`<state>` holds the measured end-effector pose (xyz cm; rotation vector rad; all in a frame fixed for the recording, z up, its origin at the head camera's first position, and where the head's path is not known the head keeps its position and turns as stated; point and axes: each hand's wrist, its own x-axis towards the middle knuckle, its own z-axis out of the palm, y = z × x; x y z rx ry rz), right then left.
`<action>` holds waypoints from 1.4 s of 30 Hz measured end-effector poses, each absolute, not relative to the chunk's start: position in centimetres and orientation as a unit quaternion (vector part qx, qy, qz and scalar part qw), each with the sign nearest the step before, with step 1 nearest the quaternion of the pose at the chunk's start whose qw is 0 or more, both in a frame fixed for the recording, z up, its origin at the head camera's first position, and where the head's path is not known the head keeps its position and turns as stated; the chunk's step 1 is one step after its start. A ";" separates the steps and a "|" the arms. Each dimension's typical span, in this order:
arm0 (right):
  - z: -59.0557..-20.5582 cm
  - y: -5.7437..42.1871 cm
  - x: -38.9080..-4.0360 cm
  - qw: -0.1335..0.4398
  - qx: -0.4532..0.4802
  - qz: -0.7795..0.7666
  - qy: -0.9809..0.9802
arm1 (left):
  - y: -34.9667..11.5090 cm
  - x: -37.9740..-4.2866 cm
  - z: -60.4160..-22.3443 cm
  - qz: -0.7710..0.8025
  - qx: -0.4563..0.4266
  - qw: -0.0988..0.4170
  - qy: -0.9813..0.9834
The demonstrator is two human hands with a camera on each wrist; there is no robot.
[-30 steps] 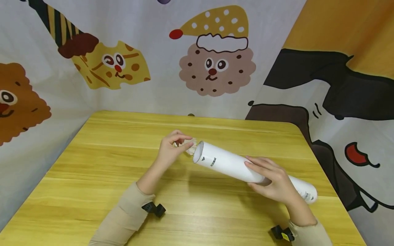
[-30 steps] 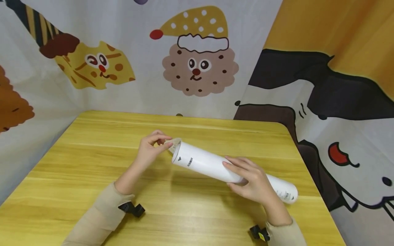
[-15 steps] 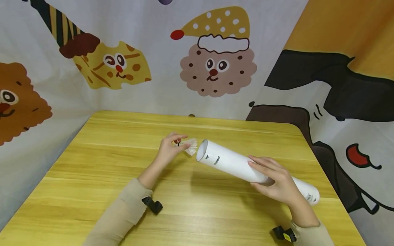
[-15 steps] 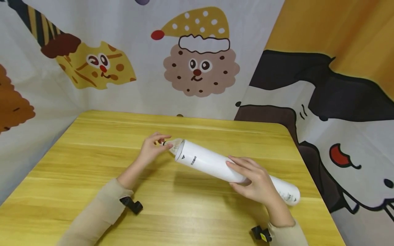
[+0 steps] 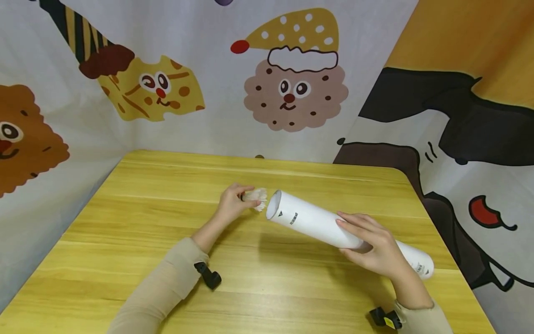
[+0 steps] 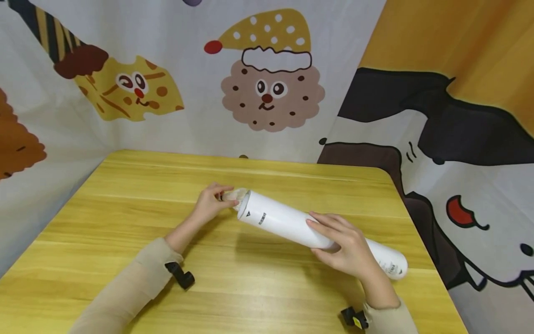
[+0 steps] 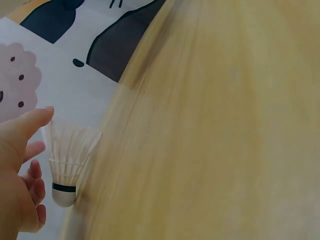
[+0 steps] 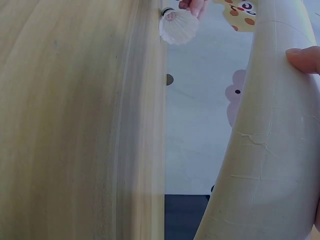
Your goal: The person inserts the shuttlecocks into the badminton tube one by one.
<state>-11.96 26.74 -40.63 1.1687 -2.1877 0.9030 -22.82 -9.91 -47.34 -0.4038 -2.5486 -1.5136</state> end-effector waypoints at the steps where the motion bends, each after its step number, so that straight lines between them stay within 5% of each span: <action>1: -40.6 26.7 -11.9 0.248 0.428 0.331 -0.803 | -9.9 -22.8 -47.5 -0.504 -0.134 0.074 -0.850; 16: -40.3 26.3 -11.8 0.251 0.430 0.331 -0.801 | -10.5 -22.5 -47.5 -0.559 -0.105 0.086 -0.818; 35: -39.9 25.9 -11.7 0.254 0.434 0.332 -0.798 | -12.7 -22.7 -46.8 -0.551 -0.105 0.250 -0.789; 42: -40.3 26.2 -11.9 0.251 0.433 0.332 -0.800 | -13.1 -21.9 -45.1 -0.589 -0.075 0.258 -0.762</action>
